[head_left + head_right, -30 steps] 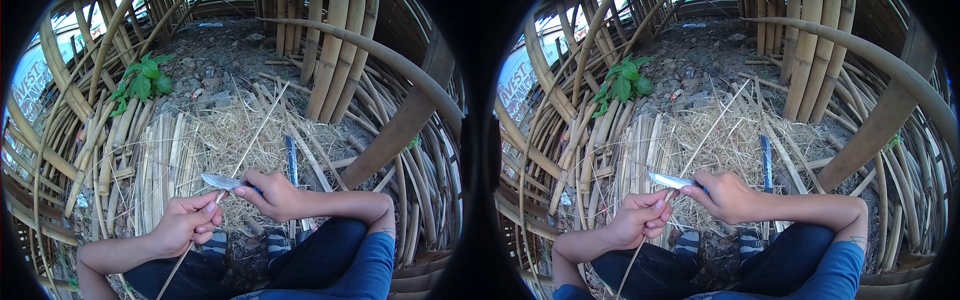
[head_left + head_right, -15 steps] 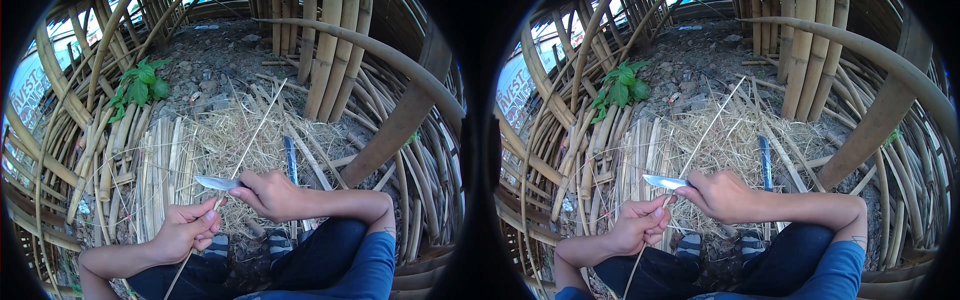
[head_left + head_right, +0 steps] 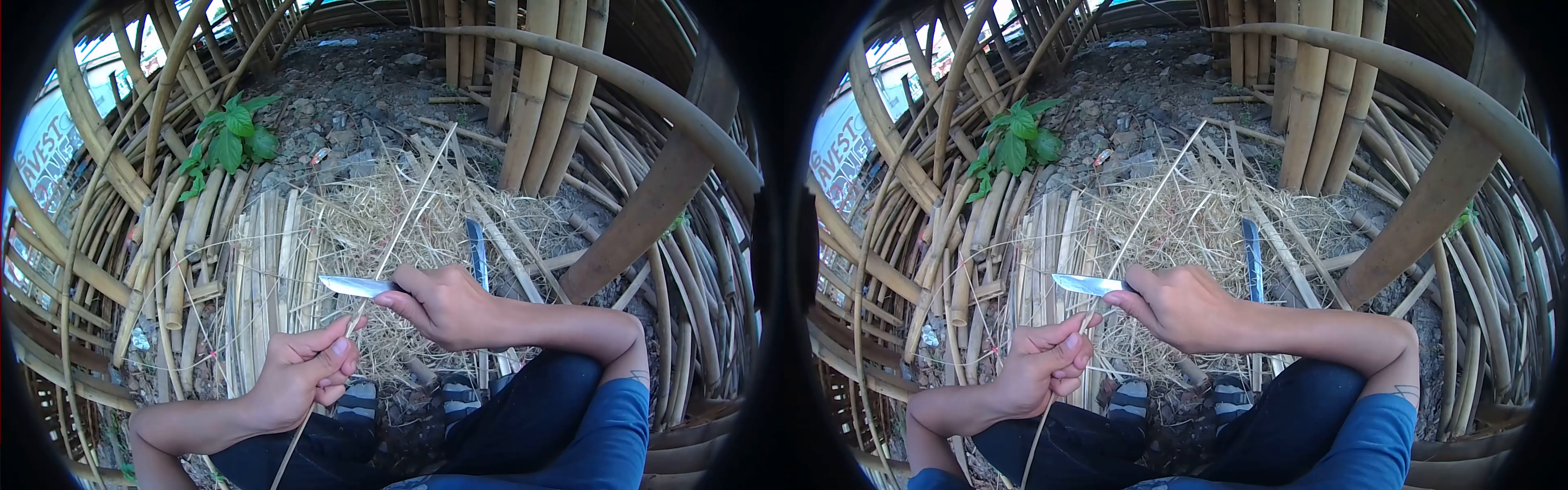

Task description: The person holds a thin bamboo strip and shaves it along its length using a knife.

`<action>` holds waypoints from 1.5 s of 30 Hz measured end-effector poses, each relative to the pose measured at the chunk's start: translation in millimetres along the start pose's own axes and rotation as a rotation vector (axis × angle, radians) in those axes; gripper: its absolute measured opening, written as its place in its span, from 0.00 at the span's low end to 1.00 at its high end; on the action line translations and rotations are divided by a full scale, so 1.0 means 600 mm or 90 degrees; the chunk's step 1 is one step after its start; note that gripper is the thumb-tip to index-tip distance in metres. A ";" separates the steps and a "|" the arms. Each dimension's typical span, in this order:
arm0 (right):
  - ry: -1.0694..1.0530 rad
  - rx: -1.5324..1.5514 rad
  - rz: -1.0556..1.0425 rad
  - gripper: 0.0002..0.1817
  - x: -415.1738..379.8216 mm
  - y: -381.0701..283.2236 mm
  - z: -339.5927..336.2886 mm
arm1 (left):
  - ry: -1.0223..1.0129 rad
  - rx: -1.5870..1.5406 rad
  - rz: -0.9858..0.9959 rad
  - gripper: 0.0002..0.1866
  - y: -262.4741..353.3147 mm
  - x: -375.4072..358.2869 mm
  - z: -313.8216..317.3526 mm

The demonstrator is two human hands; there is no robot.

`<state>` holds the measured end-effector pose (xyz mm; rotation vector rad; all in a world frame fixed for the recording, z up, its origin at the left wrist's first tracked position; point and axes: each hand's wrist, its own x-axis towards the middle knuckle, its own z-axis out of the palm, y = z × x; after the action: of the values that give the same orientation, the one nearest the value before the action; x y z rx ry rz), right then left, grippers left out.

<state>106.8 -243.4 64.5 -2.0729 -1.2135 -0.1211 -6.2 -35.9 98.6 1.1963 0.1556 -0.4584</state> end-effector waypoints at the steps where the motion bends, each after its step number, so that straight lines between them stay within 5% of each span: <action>1: 0.007 0.000 0.004 0.18 0.001 0.004 0.000 | 0.003 -0.002 -0.001 0.22 0.001 0.000 0.000; 45: 0.169 -0.029 0.399 0.29 -0.038 0.160 -0.077 | 0.032 0.018 -0.136 0.21 -0.002 -0.016 -0.006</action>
<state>182.5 -316.9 37.6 -2.2914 -0.3770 -0.1236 -14.6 -30.6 99.8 1.2251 0.3234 -0.6194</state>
